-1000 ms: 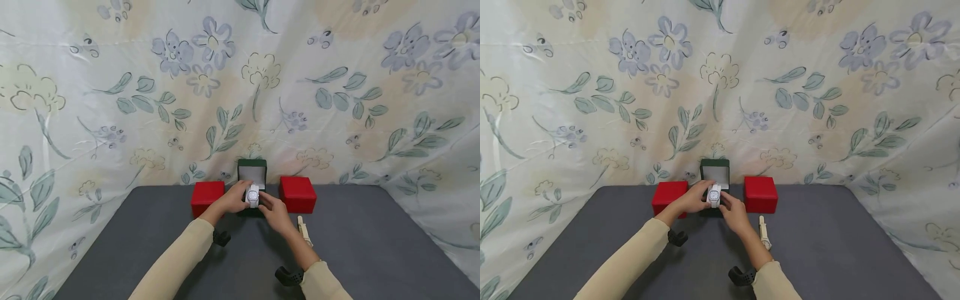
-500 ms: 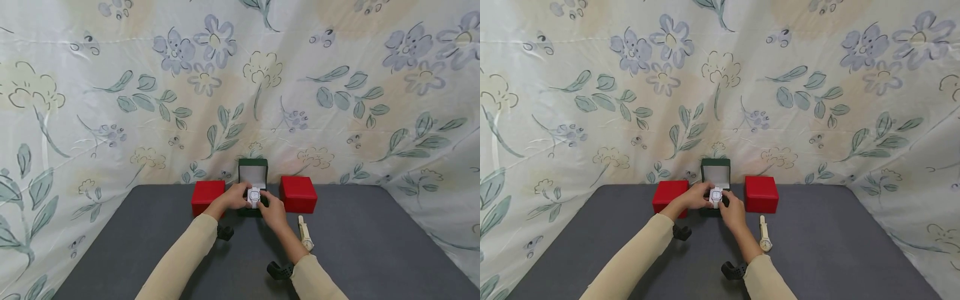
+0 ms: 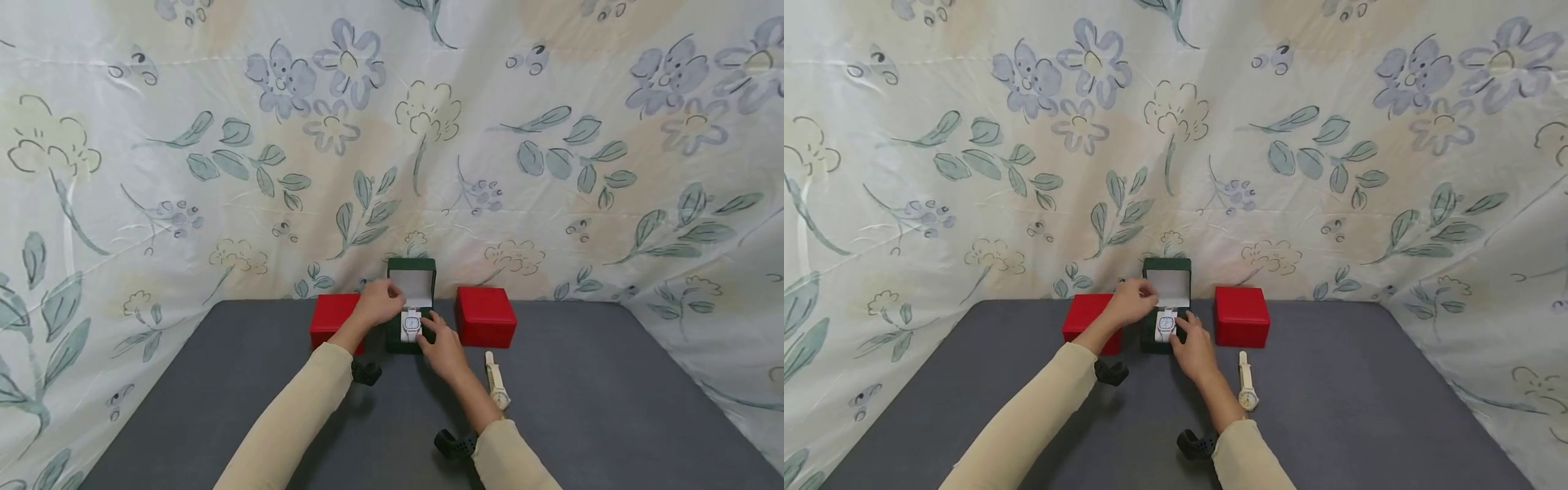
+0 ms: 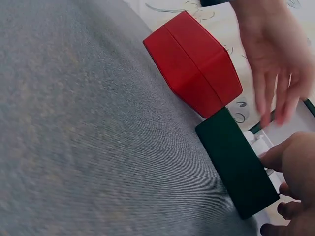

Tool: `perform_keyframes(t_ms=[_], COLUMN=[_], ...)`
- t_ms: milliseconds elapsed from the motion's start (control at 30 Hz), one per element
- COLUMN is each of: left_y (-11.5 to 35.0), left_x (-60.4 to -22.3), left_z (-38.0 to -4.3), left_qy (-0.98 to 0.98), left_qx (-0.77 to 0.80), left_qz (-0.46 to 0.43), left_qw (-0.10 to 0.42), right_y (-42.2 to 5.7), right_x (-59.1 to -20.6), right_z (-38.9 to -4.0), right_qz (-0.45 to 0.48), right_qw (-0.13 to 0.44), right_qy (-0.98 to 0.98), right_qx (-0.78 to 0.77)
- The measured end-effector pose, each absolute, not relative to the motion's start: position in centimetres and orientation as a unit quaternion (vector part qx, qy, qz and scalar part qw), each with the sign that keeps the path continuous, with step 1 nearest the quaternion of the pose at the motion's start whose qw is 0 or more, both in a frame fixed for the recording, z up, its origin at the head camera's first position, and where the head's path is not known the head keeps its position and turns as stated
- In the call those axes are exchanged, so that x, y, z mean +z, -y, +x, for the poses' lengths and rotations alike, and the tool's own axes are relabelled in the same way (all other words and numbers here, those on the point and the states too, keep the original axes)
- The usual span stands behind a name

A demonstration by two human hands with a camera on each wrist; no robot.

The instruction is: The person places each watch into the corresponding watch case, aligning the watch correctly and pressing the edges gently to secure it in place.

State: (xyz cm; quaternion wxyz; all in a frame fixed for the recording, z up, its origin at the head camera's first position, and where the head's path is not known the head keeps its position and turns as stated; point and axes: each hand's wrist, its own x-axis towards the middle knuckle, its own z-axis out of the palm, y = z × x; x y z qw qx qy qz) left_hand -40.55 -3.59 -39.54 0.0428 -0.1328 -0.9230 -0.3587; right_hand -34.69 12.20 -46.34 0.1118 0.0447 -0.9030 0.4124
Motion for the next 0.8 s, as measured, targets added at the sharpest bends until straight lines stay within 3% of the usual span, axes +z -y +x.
perform_keyframes(t_ms=[167, 500, 667, 800], left_y=[3.3, 2.8, 2.7, 2.3], left_x=[-38.4, -37.9, -38.8, -40.2], left_z=[-41.4, -43.5, -42.8, -41.2], left_qy=[0.886, 0.885, 0.859, 0.832], left_qx=[-0.441, -0.452, -0.498, -0.54], left_qz=[-0.032, -0.031, -0.042, -0.053], left_qw=[0.138, 0.107, 0.113, 0.119], right_y=[-12.1, -12.0, -12.2, -13.0], right_x=[-47.3, -47.6, -47.4, -47.2], right_z=[-34.4, -34.6, -34.9, -35.0], right_qz=[0.041, 0.007, 0.005, 0.008], right_qw=[0.128, 0.126, 0.116, 0.068], right_qy=[0.884, 0.874, 0.868, 0.841], right_qx=[0.447, 0.47, 0.482, 0.537])
